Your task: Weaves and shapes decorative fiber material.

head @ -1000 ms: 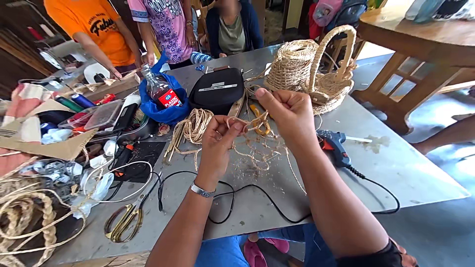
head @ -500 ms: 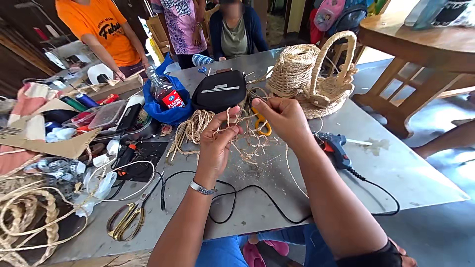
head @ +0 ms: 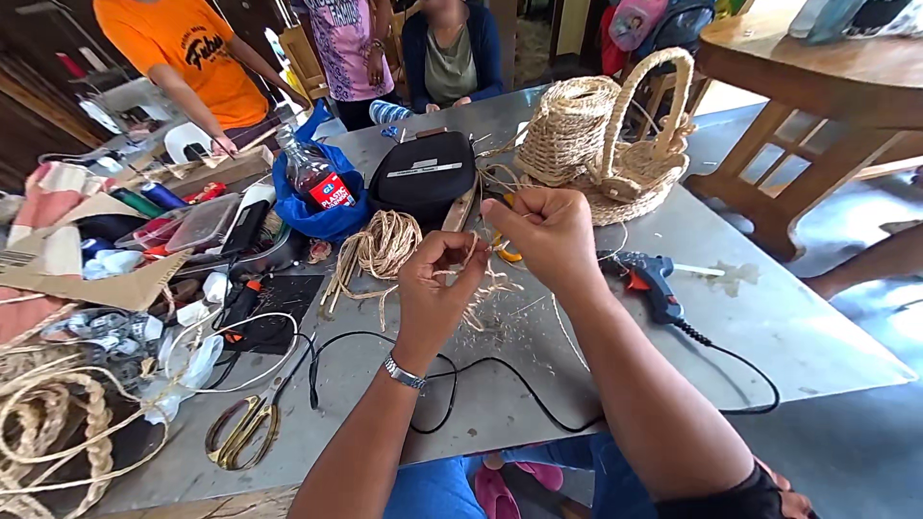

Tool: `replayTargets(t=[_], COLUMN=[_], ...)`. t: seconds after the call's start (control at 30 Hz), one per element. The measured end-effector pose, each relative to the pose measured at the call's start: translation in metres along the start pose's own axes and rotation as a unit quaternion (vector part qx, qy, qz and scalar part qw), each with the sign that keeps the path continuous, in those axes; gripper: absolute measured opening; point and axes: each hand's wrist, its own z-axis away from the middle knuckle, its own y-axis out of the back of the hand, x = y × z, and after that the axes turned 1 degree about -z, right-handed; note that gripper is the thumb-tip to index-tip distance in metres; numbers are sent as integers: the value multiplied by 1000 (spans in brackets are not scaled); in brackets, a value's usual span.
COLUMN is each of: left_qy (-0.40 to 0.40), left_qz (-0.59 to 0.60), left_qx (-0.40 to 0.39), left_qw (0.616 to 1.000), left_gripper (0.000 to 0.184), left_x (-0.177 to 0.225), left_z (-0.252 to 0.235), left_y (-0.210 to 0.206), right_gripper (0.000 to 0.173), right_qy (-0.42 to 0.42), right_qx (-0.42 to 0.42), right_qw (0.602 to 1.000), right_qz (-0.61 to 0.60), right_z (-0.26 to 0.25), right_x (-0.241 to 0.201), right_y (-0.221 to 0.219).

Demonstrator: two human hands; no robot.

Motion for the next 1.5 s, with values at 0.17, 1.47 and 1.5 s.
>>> replayTargets(t=[0.17, 1.47, 1.5], left_qy=[-11, 272, 255], left_qz=[27, 263, 249], left_qx=[-22, -7, -6], left_qw=[999, 926, 934], left_gripper=[15, 23, 26], left_x=[8, -14, -15], left_z=[3, -8, -7], left_y=[-5, 9, 10], right_gripper=[44, 17, 21], right_qy=[39, -50, -60], right_qx=[39, -203, -220], right_qw=[998, 977, 973], right_qz=[-13, -33, -32], right_z=[1, -25, -25], right_x=[-1, 28, 27], right_y=[-1, 17, 18])
